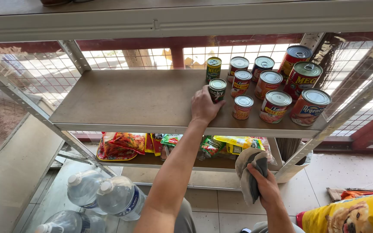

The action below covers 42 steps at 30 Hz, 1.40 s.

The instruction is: Wiping down canned goods with a cloth and organizing them on a shelf.

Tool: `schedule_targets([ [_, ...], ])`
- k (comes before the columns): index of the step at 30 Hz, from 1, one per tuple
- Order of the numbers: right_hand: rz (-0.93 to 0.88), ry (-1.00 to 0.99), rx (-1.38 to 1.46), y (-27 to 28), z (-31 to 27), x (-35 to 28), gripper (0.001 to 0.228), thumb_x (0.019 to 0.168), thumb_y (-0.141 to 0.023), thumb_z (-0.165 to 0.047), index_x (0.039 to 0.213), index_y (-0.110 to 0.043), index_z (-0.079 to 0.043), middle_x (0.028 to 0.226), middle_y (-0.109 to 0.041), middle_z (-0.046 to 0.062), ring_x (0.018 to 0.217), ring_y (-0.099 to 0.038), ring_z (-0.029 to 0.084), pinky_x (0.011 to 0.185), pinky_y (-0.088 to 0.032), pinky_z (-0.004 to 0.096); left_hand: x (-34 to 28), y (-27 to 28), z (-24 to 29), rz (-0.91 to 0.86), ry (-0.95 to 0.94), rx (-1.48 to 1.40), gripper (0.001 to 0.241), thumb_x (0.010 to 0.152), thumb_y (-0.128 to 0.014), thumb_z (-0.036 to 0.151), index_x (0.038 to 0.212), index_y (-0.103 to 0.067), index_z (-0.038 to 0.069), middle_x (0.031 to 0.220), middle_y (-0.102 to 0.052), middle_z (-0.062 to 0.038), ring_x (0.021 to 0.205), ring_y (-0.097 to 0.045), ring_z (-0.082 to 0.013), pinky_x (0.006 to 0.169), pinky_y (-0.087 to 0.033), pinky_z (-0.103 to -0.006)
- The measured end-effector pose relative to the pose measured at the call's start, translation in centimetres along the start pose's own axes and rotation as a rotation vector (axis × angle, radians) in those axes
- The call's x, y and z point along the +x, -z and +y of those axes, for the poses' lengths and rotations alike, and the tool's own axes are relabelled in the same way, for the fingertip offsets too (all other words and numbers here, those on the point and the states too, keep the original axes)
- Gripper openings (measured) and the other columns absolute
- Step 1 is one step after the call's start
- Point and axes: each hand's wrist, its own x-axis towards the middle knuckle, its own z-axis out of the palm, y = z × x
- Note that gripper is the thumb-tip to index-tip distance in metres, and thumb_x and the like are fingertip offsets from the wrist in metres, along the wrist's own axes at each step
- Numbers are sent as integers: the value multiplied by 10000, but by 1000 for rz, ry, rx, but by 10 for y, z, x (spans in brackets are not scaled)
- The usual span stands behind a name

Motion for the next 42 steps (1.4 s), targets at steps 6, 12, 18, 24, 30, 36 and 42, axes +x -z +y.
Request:
schedule_targets([
  [6, 10, -5, -13, -2, -9, -2, 442, 912, -704, -188, 1207, -642, 134, 1091, -682, 246, 944, -609, 289, 804, -462, 367, 29, -14, 5, -13, 170, 221, 667, 699, -911, 508, 1123, -605, 95, 991, -739, -87, 1043, -638, -253, 1005, -410, -411],
  [12, 22, -29, -38, -1, -13, 0, 473, 903, -702, -188, 1224, -623, 150, 1118, -681, 275, 982, -623, 323, 844, -476, 386, 22, -29, -3, 85, 186, 152, 676, 691, -914, 464, 1141, -579, 88, 1093, -668, -114, 1118, -571, -287, 1058, -393, -443],
  [18, 49, -23, -56, 5, -6, 8, 406, 922, -714, -163, 1175, -673, 152, 1035, -702, 246, 868, -611, 284, 747, -468, 372, 21, -26, -6, 25, 153, 141, 776, 667, -869, 378, 1289, -516, 77, 1212, -610, -136, 1264, -479, -309, 1154, -282, -484],
  [24, 27, -34, -65, -6, -10, -1, 405, 918, -713, -160, 1175, -682, 151, 1021, -711, 240, 865, -612, 274, 744, -468, 366, 21, -37, -12, 116, 118, 193, 620, 709, -809, 390, 1200, -559, 104, 1127, -654, -96, 1186, -518, -277, 1078, -298, -489],
  [30, 32, -52, -84, -6, -12, -1, 401, 919, -725, -172, 1181, -677, 126, 1009, -702, 226, 847, -598, 268, 736, -452, 372, 22, -34, -10, 110, 139, 201, 568, 737, -828, 382, 1157, -559, 111, 1140, -653, -107, 1190, -536, -290, 1091, -291, -522],
  [36, 47, -24, -187, 7, 5, 12, 399, 891, -765, -201, 1128, -730, 119, 912, -696, 184, 773, -577, 248, 684, -452, 376, 3, 0, 25, 440, -216, 144, 669, 744, -711, 200, 1319, -427, 9, 1255, -477, -189, 1218, -440, -374, 1005, -341, -490],
  [42, 46, -31, -184, -1, -12, -5, 415, 891, -753, -199, 1177, -731, 101, 971, -724, 189, 822, -602, 246, 727, -473, 361, -29, 132, 156, 432, -873, -246, 125, 809, -740, 39, 870, -656, 109, 890, -644, 2, 822, -583, -183, 800, -445, -343],
])
